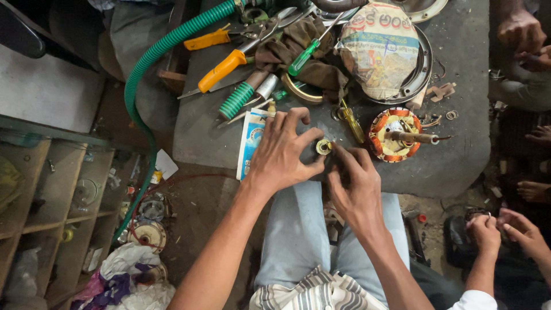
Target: The person applies a substance from a small tube onto a small metallic component held in their hands. They repeatedly squeeze the tube and rub the substance into the part while seated at a cluttered workbench.
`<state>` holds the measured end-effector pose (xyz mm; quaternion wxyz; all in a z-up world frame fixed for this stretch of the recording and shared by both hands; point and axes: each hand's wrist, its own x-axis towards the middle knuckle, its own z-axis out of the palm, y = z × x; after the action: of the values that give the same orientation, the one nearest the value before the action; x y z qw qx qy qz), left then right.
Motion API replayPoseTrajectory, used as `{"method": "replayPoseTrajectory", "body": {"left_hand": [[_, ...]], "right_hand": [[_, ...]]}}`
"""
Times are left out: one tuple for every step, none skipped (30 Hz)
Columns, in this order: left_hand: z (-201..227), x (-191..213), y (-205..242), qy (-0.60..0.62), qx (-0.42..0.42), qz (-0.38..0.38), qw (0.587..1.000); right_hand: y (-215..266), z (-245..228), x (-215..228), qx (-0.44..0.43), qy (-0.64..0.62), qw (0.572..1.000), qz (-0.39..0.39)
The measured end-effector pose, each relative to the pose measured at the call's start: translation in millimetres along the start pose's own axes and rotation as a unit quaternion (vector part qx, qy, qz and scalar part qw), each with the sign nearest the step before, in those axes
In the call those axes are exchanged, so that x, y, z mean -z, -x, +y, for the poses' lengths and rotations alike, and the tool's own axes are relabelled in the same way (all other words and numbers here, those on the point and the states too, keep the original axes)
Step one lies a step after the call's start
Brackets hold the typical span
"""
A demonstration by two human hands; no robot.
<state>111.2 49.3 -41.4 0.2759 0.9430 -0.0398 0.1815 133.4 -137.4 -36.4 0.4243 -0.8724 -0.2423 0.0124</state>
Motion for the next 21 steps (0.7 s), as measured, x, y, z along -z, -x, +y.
{"method": "replayPoseTrajectory", "body": {"left_hand": [[0.2, 0.1, -0.6, -0.002, 0.001, 0.001, 1.0], [0.6, 0.1, -0.8, -0.003, 0.003, 0.002, 1.0], [1.0, 0.1, -1.0, -0.005, 0.004, 0.003, 1.0], [1.4, 0.1, -0.7, -0.007, 0.001, 0.004, 1.0], [1.6, 0.2, -0.4, -0.009, -0.002, 0.005, 1.0], [1.2, 0.2, -0.8, -0.011, -0.006, 0.007, 1.0], [1.4, 0.0, -0.8, -0.006, 0.0, 0.0, 1.0], [1.4, 0.2, -0.6, -0.001, 0.006, -0.007, 1.0], [1.4, 0.5, -0.3, 0.004, 0.012, -0.015, 1.0], [1.5, 0.1, 0.2, 0.0, 0.006, -0.008, 1.0], [1.3, -0.3, 0.6, -0.003, 0.0, -0.001, 1.0], [1.1, -0.5, 0.4, -0.007, -0.007, 0.006, 1.0], [0.9, -0.4, 0.7, -0.007, -0.006, 0.004, 1.0], [0.4, -0.5, 0.9, -0.006, -0.005, 0.002, 1.0], [0.8, -1.2, 1.2, -0.004, -0.004, -0.001, 1.0], [1.1, -1.6, 1.3, -0.009, -0.007, 0.004, 1.0], [1.5, -1.8, 1.4, -0.013, -0.01, 0.009, 1.0], [1.7, -1.6, 1.1, -0.019, -0.012, 0.015, 1.0], [1.8, -1.3, 1.0, -0.016, -0.01, 0.014, 1.0], [2.4, -1.4, 1.7, -0.013, -0.008, 0.013, 1.0], [2.9, -1.1, 2.6, -0.01, -0.007, 0.011, 1.0]], "right_hand": [[-0.1, -0.7, 0.0, 0.0, 0.003, 1.0, 0.0], [0.2, -1.5, -0.4, 0.0, 0.006, 1.0, 0.0], [0.5, -2.2, -0.6, -0.001, 0.008, 1.0, 0.0], [1.6, -3.1, -0.6, 0.003, 0.015, 1.0, -0.001], [2.6, -3.8, -0.6, 0.008, 0.021, 1.0, -0.001], [2.7, -4.0, -0.9, 0.013, 0.027, 1.0, -0.001], [2.9, -4.1, -1.3, 0.012, 0.03, 0.999, -0.001], [3.1, -4.5, -1.9, 0.011, 0.033, 0.999, 0.0], [3.4, -4.7, -2.5, 0.01, 0.036, 0.999, 0.0], [4.2, -4.2, -2.9, 0.013, 0.035, 0.999, -0.003], [5.0, -3.5, -3.1, 0.016, 0.035, 0.999, -0.005], [5.4, -2.7, -3.3, 0.019, 0.034, 0.999, -0.006], [5.6, -1.9, -3.8, 0.031, 0.049, 0.998, -0.005], [5.5, -0.7, -4.6, 0.042, 0.065, 0.997, -0.004], [6.1, 0.2, -5.2, 0.054, 0.081, 0.995, -0.003], [6.5, 0.7, -6.0, 0.057, 0.09, 0.994, -0.005], [7.1, 0.9, -6.6, 0.059, 0.099, 0.993, -0.006], [6.5, 1.0, -6.9, 0.064, 0.108, 0.992, -0.008], [6.1, 0.9, -6.5, 0.073, 0.116, 0.99, -0.008], [6.8, 0.9, -5.6, 0.082, 0.124, 0.989, -0.008], [7.7, 0.5, -3.9, 0.091, 0.132, 0.987, -0.008]]}}
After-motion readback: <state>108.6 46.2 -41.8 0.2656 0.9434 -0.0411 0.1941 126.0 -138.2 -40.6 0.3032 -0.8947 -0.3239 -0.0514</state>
